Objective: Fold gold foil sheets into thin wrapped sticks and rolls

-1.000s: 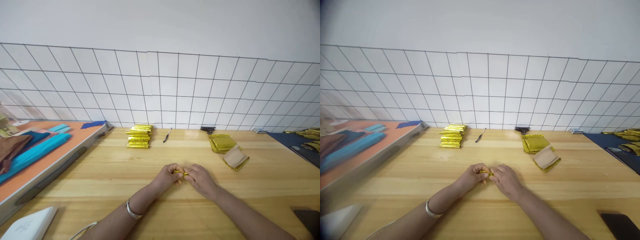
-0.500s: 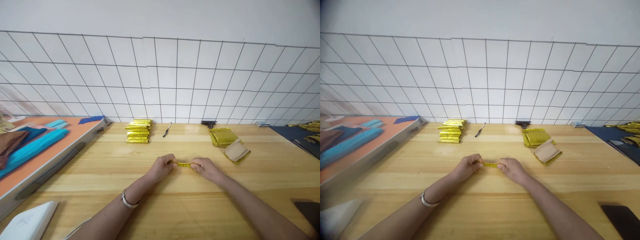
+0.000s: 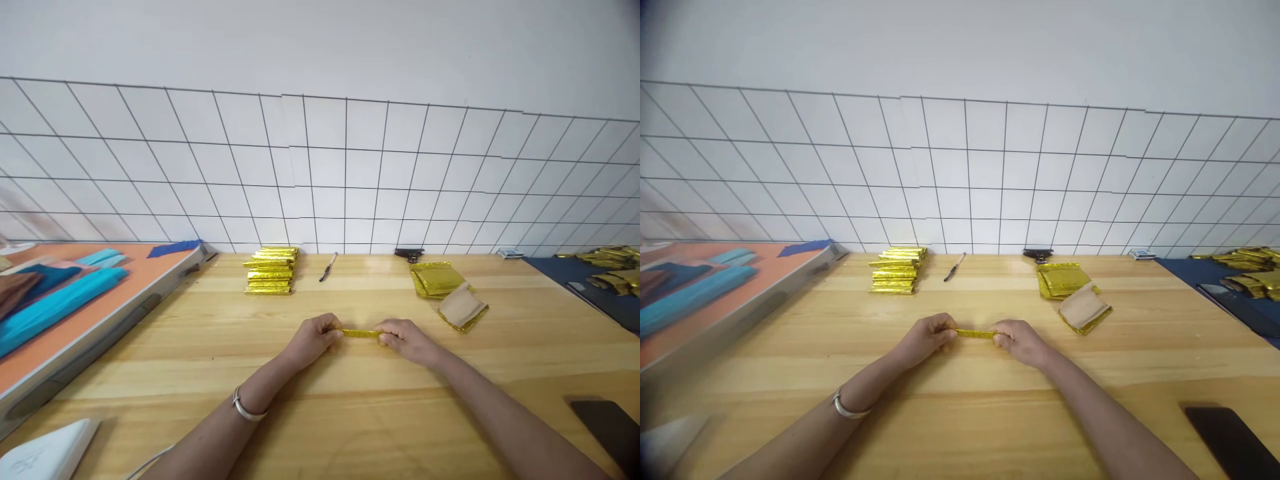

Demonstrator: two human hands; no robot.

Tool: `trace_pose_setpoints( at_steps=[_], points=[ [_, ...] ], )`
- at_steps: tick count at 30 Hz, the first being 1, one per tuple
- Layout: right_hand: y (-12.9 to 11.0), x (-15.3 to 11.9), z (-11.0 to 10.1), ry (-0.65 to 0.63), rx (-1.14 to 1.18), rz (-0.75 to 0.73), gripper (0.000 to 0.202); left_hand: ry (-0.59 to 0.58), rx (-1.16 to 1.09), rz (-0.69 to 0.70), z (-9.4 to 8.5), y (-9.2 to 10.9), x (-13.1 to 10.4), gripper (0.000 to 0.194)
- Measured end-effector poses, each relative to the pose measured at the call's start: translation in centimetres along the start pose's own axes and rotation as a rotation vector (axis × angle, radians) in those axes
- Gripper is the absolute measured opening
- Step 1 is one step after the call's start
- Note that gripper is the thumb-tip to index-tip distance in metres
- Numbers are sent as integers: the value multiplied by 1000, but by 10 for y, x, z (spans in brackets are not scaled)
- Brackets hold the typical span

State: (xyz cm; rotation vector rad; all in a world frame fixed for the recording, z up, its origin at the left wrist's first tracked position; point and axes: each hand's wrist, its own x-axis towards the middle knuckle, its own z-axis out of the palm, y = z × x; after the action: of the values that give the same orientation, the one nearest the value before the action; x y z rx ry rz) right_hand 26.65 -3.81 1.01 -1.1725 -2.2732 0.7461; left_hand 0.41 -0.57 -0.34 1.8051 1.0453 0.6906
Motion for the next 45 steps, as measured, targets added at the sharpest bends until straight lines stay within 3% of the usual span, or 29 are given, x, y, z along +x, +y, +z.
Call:
trace_pose_setpoints(
  at_steps=[6,17,22,32,39,45],
  points=[
    [-2,1,5,19,-94,-24,29,-94,291,202,5,18,-7,21],
    [-25,0,24,50,-407,-87,22,-124,616,328,29,21,-17,21],
    [-30,1,32,44,-469,-136,19,-153,627,328,33,23,-19,19],
    [-22,6,33,-21,-502,-79,27,-189,686,293,19,23,-14,26],
    [-20,9,30,-34,-404,-47,37,-243,582,313,11,23,-11,30],
    [-15,7,32,18,-349,-55,34,-241,539,289,11,19,-9,30]
  ],
)
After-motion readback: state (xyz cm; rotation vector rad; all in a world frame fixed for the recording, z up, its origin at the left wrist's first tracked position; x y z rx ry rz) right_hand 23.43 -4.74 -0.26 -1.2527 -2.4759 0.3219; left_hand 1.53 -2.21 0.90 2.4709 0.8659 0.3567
